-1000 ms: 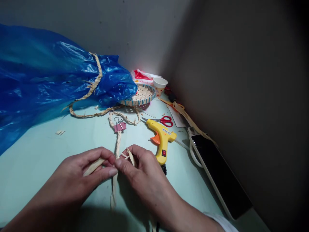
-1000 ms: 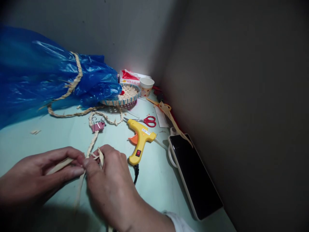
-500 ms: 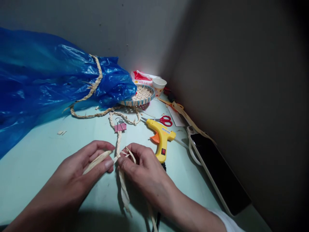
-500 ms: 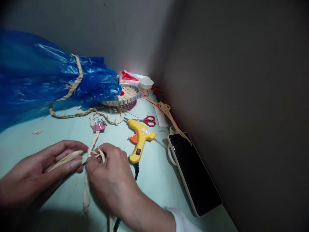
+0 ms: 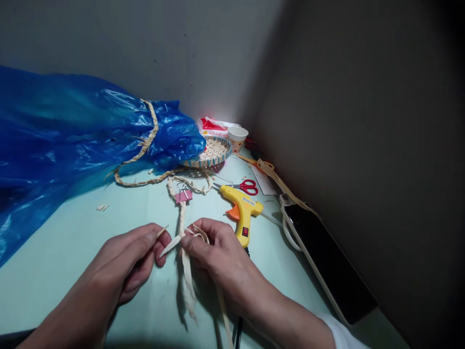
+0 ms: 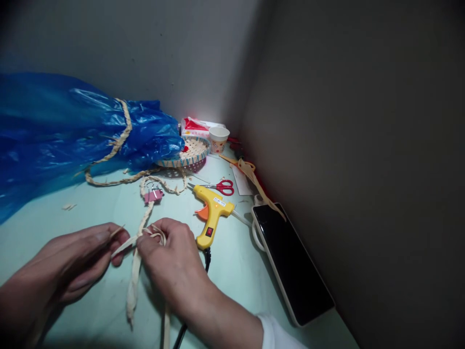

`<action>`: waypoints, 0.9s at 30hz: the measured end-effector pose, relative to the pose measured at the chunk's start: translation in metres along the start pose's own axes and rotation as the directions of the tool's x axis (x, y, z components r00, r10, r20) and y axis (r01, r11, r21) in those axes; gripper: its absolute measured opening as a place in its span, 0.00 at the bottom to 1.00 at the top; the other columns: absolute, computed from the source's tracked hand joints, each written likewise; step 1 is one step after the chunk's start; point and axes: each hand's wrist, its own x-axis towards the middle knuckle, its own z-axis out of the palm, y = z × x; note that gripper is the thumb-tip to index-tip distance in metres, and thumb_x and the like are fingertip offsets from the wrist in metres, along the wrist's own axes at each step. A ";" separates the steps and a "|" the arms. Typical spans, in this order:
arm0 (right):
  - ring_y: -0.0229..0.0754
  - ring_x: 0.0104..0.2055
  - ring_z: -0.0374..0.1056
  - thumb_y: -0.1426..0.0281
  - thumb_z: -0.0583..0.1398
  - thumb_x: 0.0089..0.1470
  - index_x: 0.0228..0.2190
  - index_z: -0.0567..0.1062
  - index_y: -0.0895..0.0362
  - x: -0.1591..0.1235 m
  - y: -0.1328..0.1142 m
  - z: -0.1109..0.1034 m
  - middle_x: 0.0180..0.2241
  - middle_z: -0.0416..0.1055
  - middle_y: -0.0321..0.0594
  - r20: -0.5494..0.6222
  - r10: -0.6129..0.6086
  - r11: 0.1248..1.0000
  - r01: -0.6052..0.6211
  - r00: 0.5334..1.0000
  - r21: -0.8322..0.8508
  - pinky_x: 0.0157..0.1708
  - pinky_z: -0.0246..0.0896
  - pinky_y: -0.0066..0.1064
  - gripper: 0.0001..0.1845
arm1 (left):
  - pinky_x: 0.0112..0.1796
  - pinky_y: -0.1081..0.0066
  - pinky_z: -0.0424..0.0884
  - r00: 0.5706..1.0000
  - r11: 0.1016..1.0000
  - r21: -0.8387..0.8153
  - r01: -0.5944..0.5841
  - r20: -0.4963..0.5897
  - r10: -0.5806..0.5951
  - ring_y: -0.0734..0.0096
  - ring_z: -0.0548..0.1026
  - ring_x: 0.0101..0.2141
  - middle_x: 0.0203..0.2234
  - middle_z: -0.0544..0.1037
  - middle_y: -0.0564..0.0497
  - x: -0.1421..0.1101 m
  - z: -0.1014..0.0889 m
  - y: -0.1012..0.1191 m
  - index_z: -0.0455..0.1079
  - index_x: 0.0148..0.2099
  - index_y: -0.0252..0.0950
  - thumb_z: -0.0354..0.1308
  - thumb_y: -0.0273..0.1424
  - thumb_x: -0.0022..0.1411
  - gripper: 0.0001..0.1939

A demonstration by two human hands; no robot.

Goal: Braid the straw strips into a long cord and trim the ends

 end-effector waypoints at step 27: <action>0.33 0.23 0.53 0.73 0.61 0.54 0.25 0.72 0.57 -0.002 0.000 0.001 0.19 0.59 0.28 0.003 -0.023 0.999 0.023 1.000 -0.031 0.27 0.49 0.26 0.07 | 0.28 0.72 0.69 0.990 0.970 0.195 -0.143 0.032 0.140 0.66 0.72 0.28 0.23 0.76 0.53 0.013 -0.003 0.012 0.72 0.28 0.39 0.66 0.52 0.47 0.21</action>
